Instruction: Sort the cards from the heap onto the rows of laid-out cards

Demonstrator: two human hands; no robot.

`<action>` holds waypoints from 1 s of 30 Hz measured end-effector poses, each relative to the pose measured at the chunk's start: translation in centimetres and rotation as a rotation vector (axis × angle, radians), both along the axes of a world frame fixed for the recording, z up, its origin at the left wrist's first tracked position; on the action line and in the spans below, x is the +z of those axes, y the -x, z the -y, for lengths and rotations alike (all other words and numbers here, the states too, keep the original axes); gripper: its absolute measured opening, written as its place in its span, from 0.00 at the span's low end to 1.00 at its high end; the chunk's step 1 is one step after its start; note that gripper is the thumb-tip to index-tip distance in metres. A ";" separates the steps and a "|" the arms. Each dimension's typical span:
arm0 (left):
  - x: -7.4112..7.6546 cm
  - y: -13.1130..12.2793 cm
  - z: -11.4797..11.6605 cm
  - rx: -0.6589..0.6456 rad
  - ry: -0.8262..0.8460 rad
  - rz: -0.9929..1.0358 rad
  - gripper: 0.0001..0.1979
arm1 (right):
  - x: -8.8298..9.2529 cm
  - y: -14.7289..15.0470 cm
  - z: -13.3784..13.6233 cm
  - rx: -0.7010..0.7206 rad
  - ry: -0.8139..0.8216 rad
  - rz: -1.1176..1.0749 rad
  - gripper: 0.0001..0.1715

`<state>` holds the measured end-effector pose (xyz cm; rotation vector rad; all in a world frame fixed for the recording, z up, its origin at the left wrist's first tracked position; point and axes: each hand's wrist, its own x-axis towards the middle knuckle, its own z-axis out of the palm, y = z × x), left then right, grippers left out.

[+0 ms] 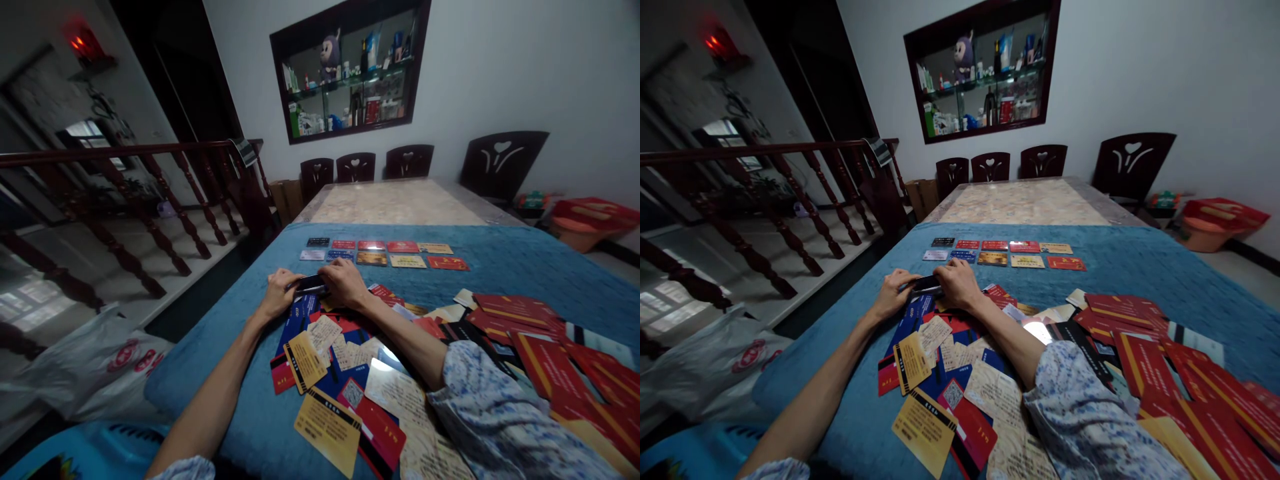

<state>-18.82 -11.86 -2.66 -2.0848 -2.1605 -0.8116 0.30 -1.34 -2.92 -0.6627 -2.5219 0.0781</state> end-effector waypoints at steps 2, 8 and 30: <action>0.0 -0.1 0.0 0.019 -0.020 0.004 0.16 | -0.1 0.0 0.0 -0.007 -0.002 -0.004 0.19; -0.1 -0.4 0.1 0.030 -0.030 0.027 0.19 | -0.2 -0.1 0.0 -0.022 -0.001 0.043 0.18; -0.9 -0.6 0.0 0.045 -0.044 -0.057 0.16 | 0.2 -0.2 0.8 -0.045 0.053 0.179 0.26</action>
